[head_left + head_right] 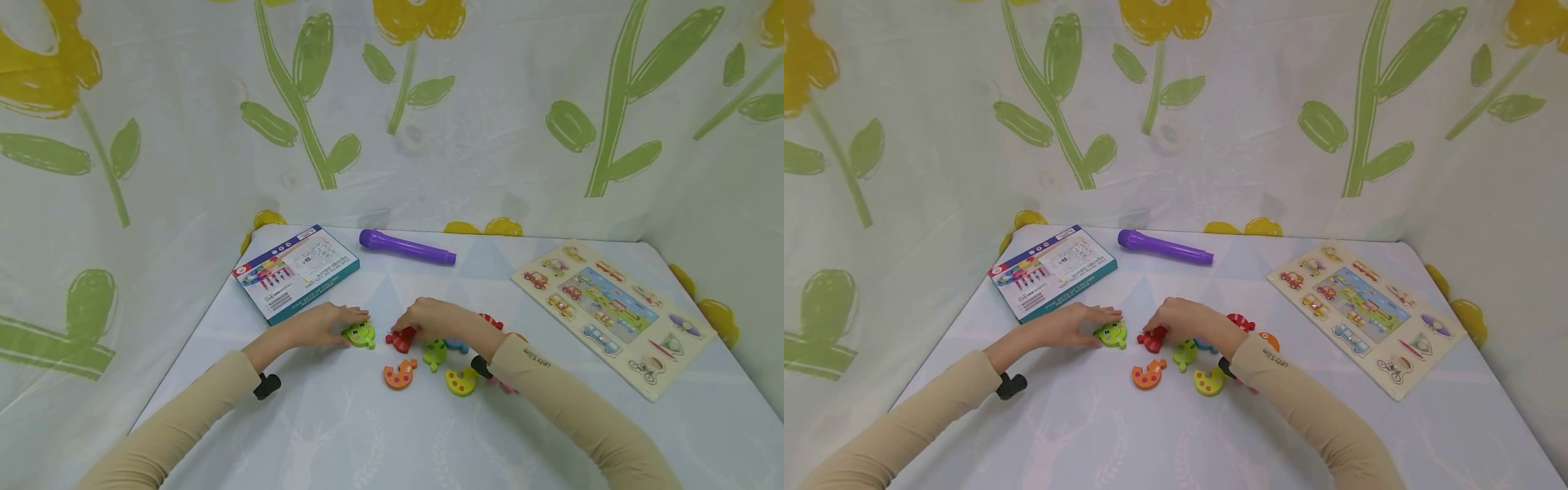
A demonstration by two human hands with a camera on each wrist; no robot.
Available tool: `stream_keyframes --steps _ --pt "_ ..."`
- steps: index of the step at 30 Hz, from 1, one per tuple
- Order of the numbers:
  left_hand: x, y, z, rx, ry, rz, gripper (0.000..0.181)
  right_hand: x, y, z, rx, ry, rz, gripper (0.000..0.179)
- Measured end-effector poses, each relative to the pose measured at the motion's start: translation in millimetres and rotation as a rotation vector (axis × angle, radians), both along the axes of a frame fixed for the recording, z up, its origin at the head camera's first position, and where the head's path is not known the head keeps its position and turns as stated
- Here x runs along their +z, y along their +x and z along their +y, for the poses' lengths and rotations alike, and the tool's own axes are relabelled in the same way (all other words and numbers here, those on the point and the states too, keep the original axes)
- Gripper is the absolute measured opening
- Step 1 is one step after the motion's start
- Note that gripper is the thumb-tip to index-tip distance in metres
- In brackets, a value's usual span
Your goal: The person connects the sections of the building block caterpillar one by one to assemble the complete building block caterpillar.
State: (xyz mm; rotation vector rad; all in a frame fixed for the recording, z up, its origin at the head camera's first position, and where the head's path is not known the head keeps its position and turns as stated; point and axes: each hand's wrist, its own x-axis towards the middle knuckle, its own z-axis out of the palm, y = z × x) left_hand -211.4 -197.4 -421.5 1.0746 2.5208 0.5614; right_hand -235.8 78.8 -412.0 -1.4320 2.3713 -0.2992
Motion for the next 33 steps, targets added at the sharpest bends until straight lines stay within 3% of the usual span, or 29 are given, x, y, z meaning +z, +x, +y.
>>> stream_keyframes --steps 6,17,25,33 --pt "-1.8 1.2 -3.4 0.025 -0.019 0.002 0.061 1.6 1.8 1 -0.012 -0.013 0.016 0.039" --pt "-4.7 5.9 -7.1 0.066 -0.009 0.021 0.060 1.7 4.7 2 -0.118 0.013 0.015 0.043" --pt "-4.4 10.1 -8.0 0.088 -0.005 0.002 0.060 3.6 0.7 8 -0.055 -0.019 0.002 0.052" --pt "-5.8 10.3 -10.7 0.092 0.003 0.019 0.059 6.6 0.0 -4 -0.027 0.100 0.041 0.056"
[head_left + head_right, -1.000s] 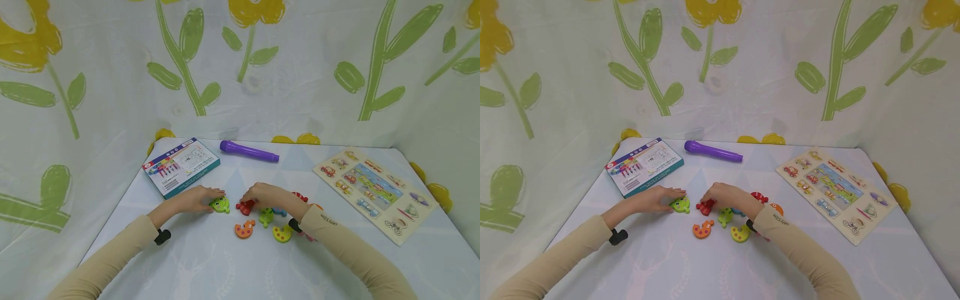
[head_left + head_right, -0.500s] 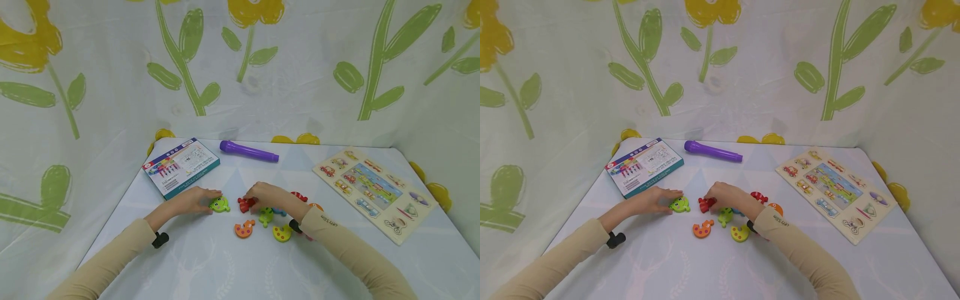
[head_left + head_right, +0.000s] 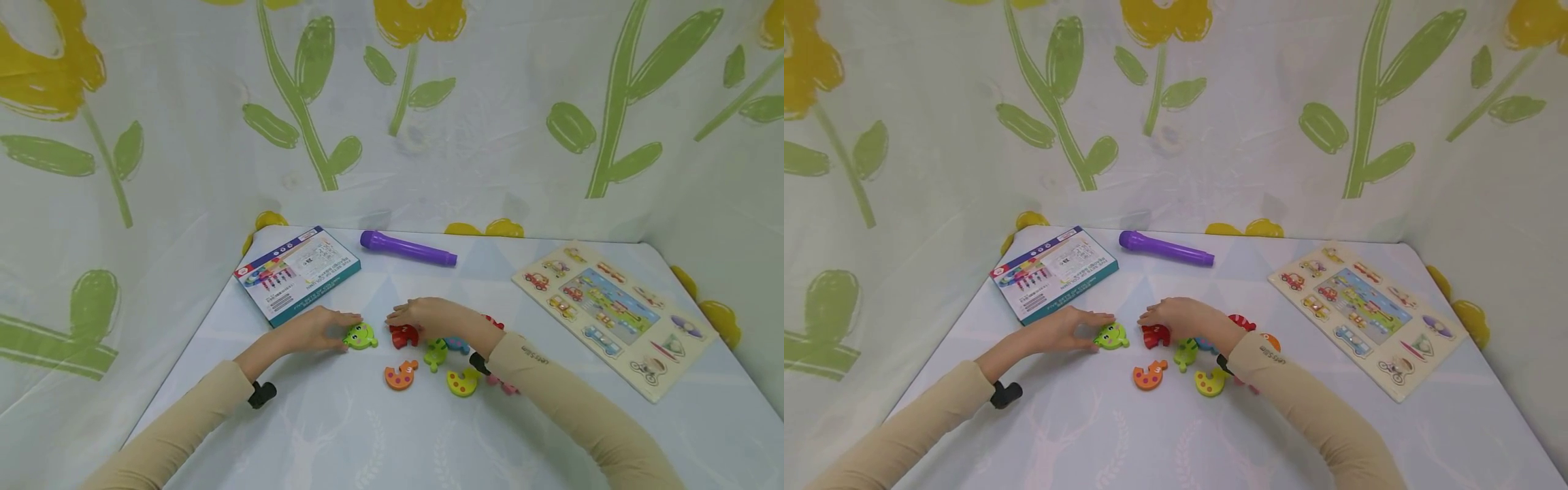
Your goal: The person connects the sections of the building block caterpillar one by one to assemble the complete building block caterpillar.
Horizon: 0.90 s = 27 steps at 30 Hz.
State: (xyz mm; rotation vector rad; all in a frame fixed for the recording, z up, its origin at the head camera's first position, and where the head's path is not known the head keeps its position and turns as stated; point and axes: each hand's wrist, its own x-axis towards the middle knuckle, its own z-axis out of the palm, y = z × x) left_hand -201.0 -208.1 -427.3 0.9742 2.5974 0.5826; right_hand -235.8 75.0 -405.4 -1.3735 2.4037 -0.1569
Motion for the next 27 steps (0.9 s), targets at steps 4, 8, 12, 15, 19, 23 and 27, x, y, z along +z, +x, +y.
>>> stream_keyframes --steps 4,8,12,15,19,23,27 --pt "-1.4 0.5 -0.6 0.024 0.007 -0.007 0.059 1.4 2.5 -4.9 -0.019 0.020 -0.016 0.055" --pt "-2.4 1.8 -1.2 0.041 0.015 -0.007 0.060 0.6 2.9 -5.4 -0.038 0.005 -0.010 0.052" --pt "-2.4 3.3 -1.1 0.055 0.023 -0.007 0.060 -2.3 2.1 -4.6 -0.049 -0.028 -0.014 0.055" --pt "-1.9 4.6 -0.3 0.062 0.027 -0.007 0.060 -4.7 1.0 -4.3 -0.052 -0.048 -0.035 0.057" --pt "-1.3 6.0 0.9 0.071 0.029 -0.005 0.060 -7.1 0.1 -4.1 -0.049 -0.062 -0.042 0.056" --pt "-1.0 7.1 1.5 0.078 0.030 0.005 0.060 -7.8 0.2 -3.8 -0.050 -0.074 -0.038 0.056" --pt "-2.0 8.0 2.0 0.098 0.032 0.010 0.062 -8.0 1.9 -2.9 -0.071 -0.092 -0.037 0.055"
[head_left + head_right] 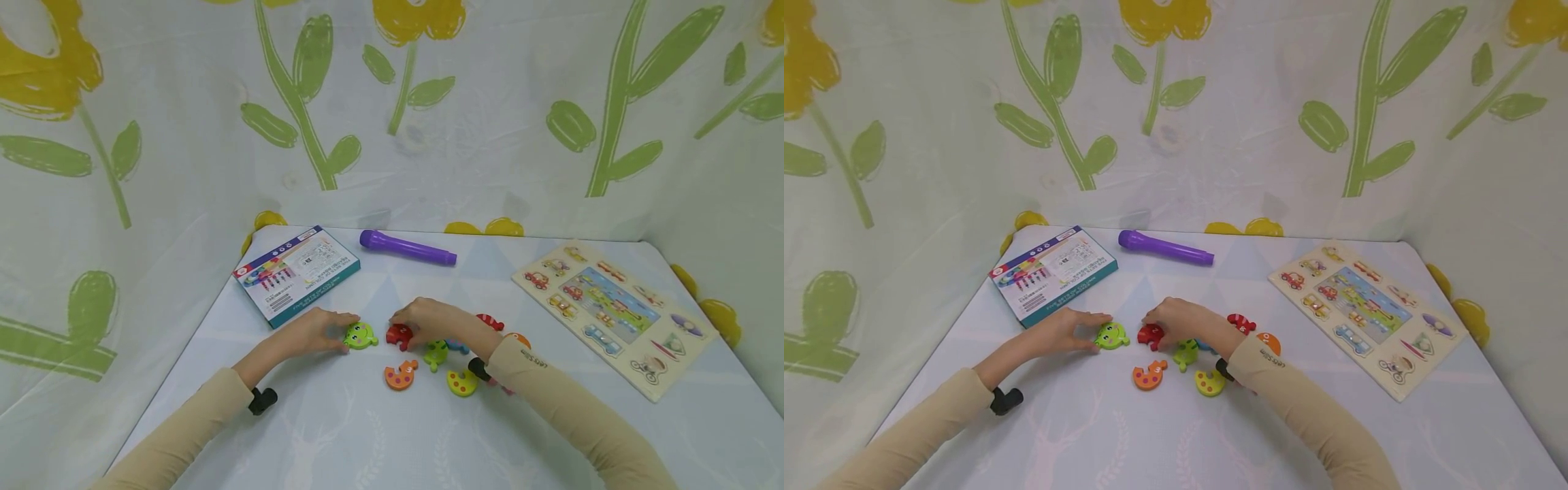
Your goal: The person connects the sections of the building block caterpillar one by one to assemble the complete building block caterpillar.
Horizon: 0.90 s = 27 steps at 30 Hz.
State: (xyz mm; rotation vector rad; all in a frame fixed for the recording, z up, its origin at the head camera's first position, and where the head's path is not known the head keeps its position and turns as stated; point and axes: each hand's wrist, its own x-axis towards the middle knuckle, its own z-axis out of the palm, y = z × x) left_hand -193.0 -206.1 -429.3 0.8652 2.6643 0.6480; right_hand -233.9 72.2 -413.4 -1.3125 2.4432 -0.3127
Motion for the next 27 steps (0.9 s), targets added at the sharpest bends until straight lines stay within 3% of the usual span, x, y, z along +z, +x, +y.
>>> stream_keyframes --steps 8,16,27 --pt "-3.6 4.3 3.1 0.083 0.015 0.030 0.065 0.9 9.0 -4 -0.062 -0.025 0.093 0.055" --pt "-6.2 10.8 10.5 0.183 0.004 0.059 0.063 0.5 14.4 -18 -0.182 -0.042 0.115 0.054" --pt "-3.9 14.3 14.0 0.199 -0.005 0.077 0.061 -1.1 18.1 -30 -0.298 -0.054 0.095 0.055"
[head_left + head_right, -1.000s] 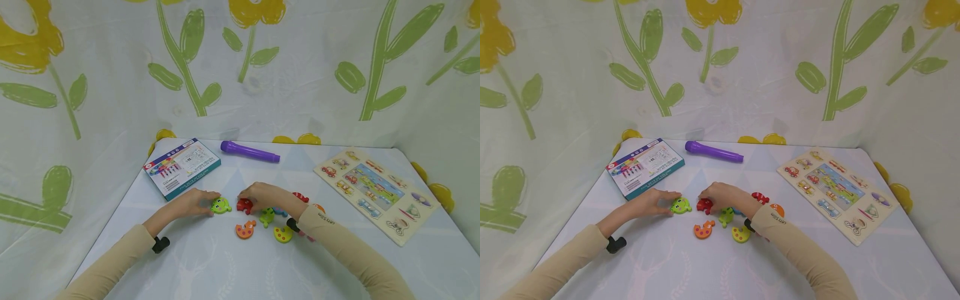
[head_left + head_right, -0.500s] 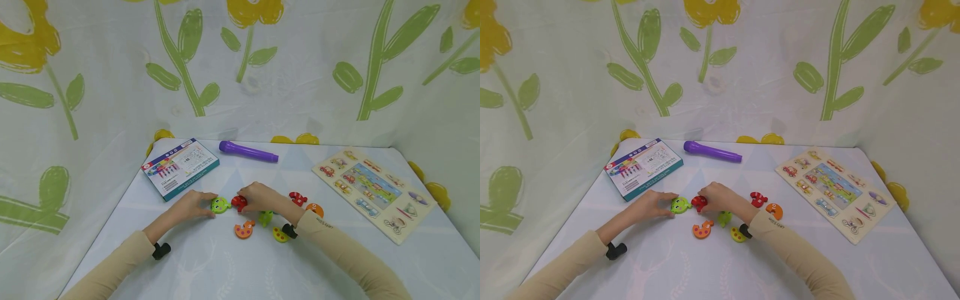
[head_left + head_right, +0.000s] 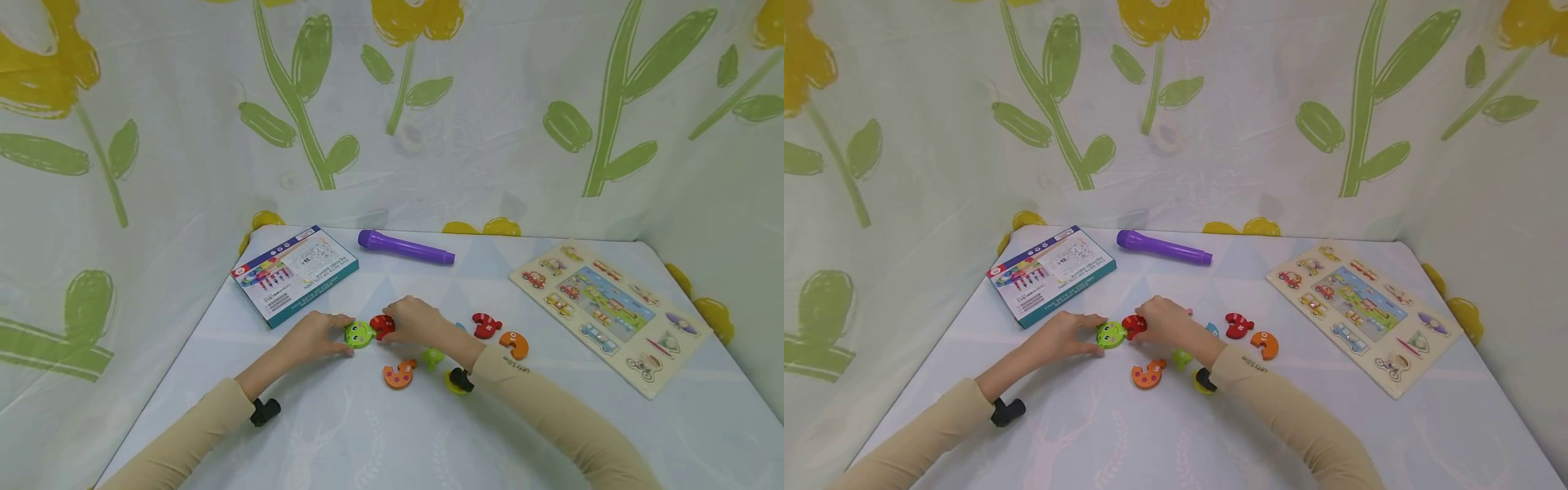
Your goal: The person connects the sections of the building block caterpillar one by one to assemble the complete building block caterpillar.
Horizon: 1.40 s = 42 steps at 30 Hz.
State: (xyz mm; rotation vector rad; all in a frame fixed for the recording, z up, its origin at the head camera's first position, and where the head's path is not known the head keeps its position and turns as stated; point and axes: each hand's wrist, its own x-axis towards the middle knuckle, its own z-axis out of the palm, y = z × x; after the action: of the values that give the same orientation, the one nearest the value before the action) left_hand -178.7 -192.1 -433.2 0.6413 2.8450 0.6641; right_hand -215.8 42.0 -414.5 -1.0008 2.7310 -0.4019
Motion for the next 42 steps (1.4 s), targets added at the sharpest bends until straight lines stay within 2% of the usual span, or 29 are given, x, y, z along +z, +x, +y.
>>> stream_keyframes --steps 12,26,33,42 --pt "0.5 -0.2 -0.6 -0.009 -0.022 0.021 0.062 1.0 1.8 -9 -0.037 -0.006 0.031 0.052" --pt "1.3 -0.3 -1.1 -0.007 -0.034 0.017 0.062 0.4 -0.3 -10 0.024 0.012 0.088 0.049" --pt "0.7 -0.7 -1.0 -0.007 -0.030 0.017 0.062 -1.1 -3.2 -8 0.101 0.001 0.041 0.044" --pt "1.0 -1.4 1.0 -0.003 -0.007 -0.013 0.062 1.4 -3.7 -11 0.086 0.008 0.007 0.042"
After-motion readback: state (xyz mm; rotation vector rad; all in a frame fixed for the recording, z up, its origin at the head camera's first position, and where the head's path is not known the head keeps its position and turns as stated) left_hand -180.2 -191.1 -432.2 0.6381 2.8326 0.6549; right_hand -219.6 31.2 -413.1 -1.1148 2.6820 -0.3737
